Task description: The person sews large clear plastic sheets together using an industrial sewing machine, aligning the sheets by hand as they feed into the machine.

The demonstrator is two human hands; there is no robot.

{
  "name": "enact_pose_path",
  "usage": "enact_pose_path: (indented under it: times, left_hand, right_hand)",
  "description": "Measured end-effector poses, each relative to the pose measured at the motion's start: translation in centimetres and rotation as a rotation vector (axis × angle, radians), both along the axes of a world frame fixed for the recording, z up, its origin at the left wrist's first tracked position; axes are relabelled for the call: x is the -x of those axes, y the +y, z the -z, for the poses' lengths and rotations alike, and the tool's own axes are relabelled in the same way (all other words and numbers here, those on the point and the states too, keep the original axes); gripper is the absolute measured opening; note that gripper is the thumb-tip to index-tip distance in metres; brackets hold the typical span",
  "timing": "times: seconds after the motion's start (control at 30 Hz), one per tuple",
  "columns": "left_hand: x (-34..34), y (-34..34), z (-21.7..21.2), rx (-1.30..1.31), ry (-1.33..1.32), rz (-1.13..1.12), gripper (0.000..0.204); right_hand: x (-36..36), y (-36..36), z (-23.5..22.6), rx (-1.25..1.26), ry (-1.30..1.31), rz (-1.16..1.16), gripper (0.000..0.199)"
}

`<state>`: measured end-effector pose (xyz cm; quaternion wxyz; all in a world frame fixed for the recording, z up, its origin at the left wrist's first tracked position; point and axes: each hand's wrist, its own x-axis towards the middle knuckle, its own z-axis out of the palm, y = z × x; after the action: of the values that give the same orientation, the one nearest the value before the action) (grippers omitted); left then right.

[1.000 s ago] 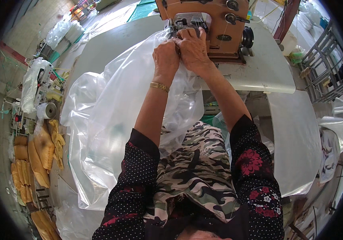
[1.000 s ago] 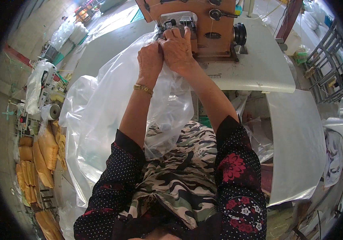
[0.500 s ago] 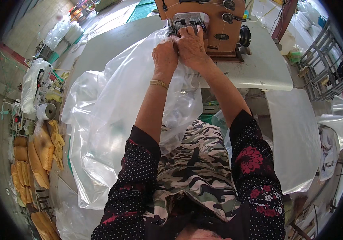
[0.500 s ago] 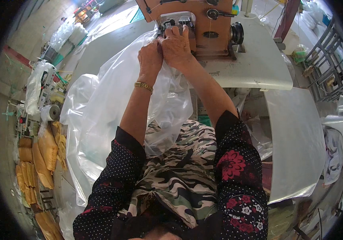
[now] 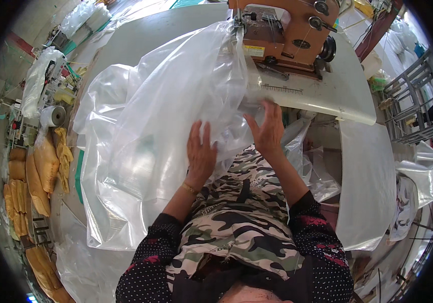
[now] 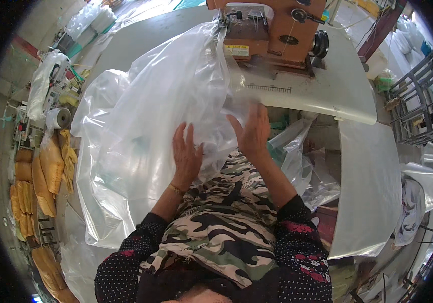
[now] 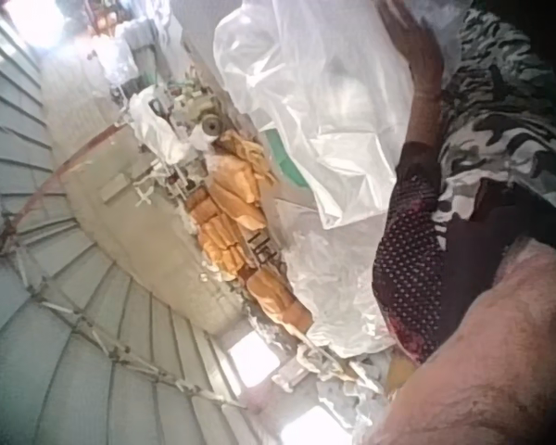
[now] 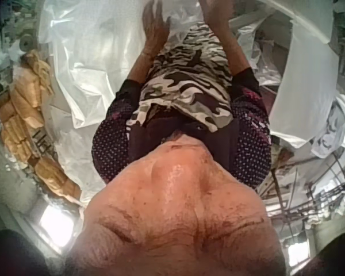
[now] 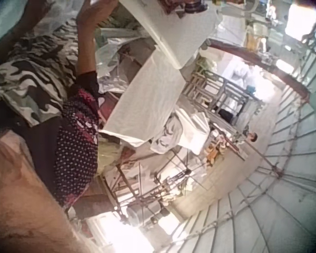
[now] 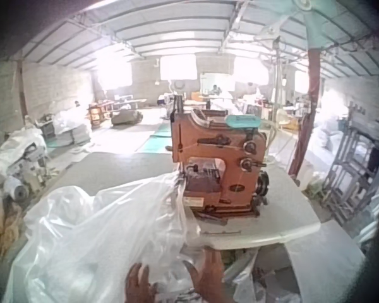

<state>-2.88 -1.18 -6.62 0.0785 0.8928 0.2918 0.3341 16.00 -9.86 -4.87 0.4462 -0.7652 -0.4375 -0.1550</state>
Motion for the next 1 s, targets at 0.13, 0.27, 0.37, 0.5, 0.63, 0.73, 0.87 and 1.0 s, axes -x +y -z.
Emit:
enact_pose_path:
  times: [0.13,0.27,0.37,0.5,0.63,0.73,0.87,1.0]
  left_hand:
    - [4.6,1.2,2.2,0.003,0.070,-0.142,0.039]
    - [6.1,1.8,2.2,0.037,-0.048,-0.041,0.020]
    - [6.8,1.5,-0.6,0.178,-0.145,0.008,0.013]
    - [9.6,2.5,-3.2,0.550,-0.251,0.204,0.011]
    - [13.5,3.1,-3.9,0.936,-0.496,0.273,0.020]
    - [12.7,2.4,-7.9,0.949,-0.517,0.325,0.020]
    - [12.9,1.4,-11.1,0.921,-0.464,0.279,0.018]
    - [12.7,0.6,-12.4,0.848,-0.408,0.281,0.017]
  right_hand:
    - [0.0,-0.2,5.2,-0.049,0.127,0.122,0.052]
    - [-1.2,2.1,11.4,-0.132,0.169,0.315,0.048]
    - [-2.7,1.7,13.5,-0.054,0.262,0.357,0.042]
    - [-3.1,0.2,15.5,-0.204,0.494,-0.110,0.025]
    - [2.1,-4.9,3.0,0.187,0.648,-0.748,0.015]
    - [-0.9,-7.2,4.7,0.370,0.646,-0.575,0.009]
    - [1.5,-5.7,-0.8,0.033,0.216,0.026,0.015]
    - [7.4,-2.3,-5.0,-0.088,0.555,-0.569,0.028]
